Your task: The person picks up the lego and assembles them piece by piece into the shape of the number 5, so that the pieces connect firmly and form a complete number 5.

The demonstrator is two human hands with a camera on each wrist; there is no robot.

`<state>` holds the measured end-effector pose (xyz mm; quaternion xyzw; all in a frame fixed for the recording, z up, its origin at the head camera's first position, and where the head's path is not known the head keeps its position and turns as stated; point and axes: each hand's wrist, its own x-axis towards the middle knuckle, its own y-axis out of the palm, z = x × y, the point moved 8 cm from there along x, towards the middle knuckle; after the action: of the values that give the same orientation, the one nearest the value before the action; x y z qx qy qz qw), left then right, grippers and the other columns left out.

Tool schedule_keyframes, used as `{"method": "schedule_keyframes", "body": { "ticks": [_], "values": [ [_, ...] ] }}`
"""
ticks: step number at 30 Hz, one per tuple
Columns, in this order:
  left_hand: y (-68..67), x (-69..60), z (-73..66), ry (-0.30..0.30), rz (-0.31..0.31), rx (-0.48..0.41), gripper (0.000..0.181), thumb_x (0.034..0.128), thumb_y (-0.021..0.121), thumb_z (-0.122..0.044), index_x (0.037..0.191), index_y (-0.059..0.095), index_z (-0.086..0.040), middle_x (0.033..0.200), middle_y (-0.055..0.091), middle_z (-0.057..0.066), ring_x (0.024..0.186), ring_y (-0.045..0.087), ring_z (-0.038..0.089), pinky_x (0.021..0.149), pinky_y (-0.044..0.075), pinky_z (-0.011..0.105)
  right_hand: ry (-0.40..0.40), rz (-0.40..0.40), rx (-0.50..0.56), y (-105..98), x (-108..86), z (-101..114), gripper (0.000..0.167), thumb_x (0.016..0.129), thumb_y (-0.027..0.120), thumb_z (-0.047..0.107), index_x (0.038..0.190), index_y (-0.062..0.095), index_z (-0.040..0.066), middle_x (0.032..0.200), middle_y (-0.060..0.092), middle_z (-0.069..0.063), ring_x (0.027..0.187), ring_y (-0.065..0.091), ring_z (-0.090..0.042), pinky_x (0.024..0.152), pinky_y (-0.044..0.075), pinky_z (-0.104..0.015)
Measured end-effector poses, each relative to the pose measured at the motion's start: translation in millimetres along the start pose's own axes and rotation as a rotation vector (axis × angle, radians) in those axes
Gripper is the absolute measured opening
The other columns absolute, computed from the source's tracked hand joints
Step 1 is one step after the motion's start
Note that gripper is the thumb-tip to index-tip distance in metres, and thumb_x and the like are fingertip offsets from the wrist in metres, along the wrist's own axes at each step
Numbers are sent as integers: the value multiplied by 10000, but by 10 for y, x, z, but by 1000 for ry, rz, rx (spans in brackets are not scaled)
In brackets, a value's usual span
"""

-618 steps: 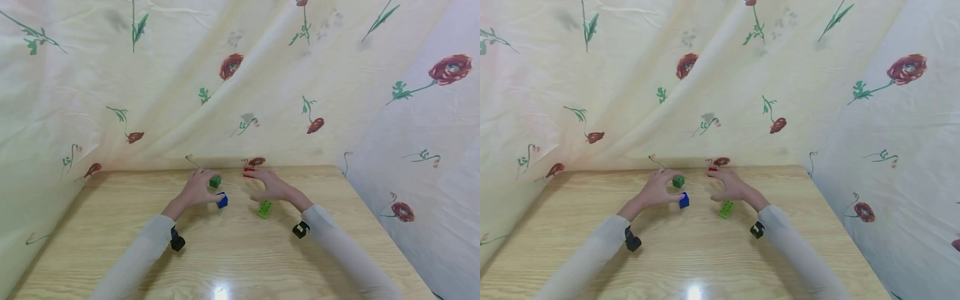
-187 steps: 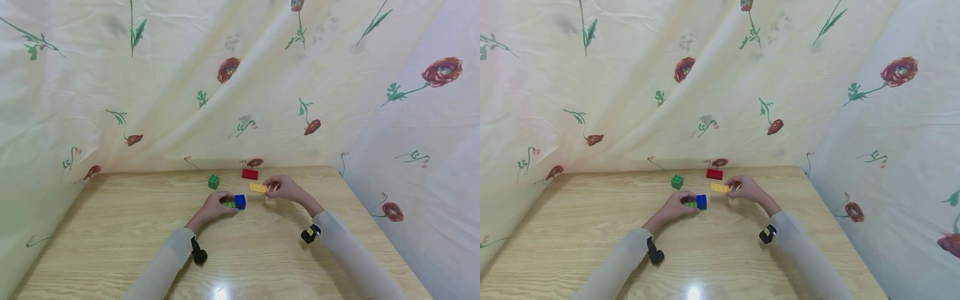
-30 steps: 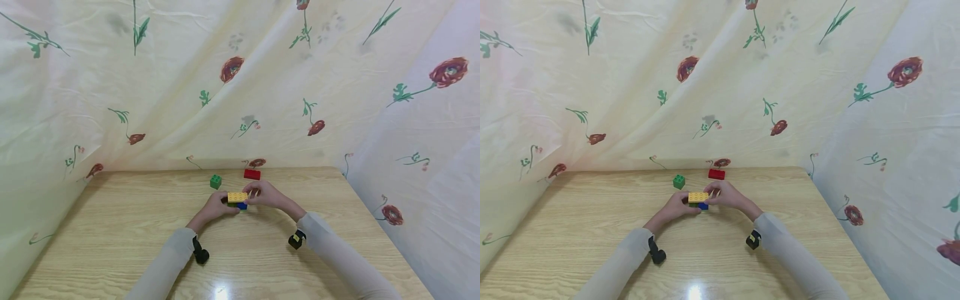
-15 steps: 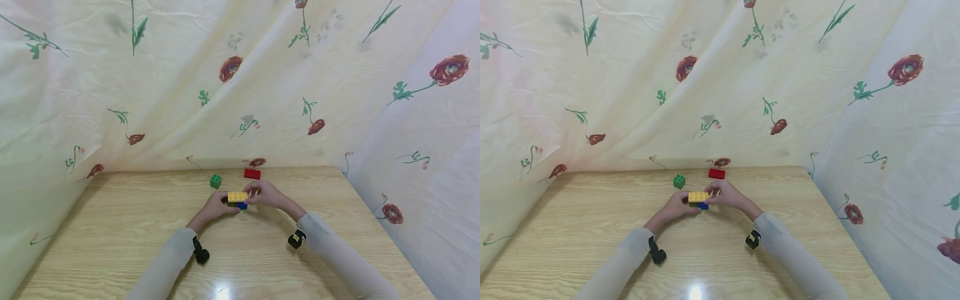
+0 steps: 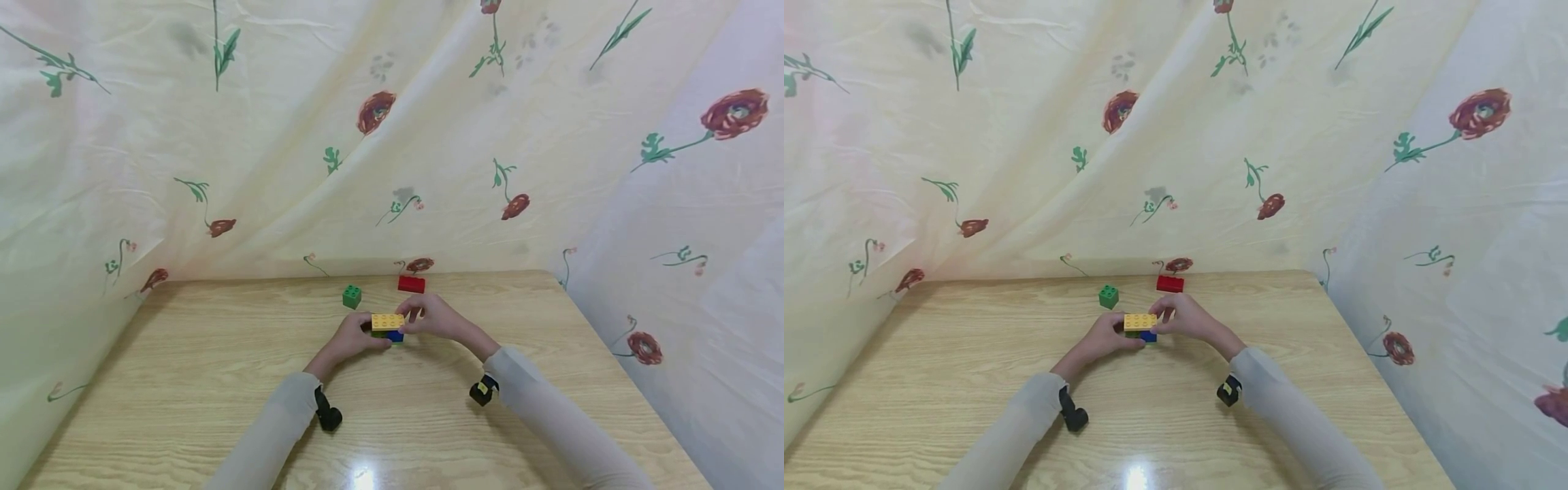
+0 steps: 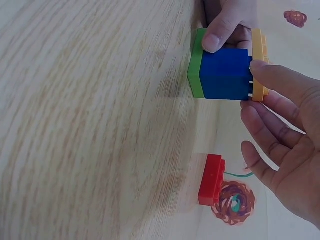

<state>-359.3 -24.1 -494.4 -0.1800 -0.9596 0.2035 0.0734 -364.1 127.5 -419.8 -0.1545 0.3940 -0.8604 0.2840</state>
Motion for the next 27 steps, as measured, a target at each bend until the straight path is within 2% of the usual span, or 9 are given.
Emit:
{"method": "schedule_keyframes", "body": {
  "ticks": [27],
  "values": [
    [7,-6,-13,-5,-4,4,394,828,862,-205,1179,727,-87,1138,710,39,1038,604,166,994,494,407,-20,-12,2,-1,9,-48,261,879,805,193,1116,772,89,1049,741,-39,846,674,-135,811,519,-292]
  ]
}}
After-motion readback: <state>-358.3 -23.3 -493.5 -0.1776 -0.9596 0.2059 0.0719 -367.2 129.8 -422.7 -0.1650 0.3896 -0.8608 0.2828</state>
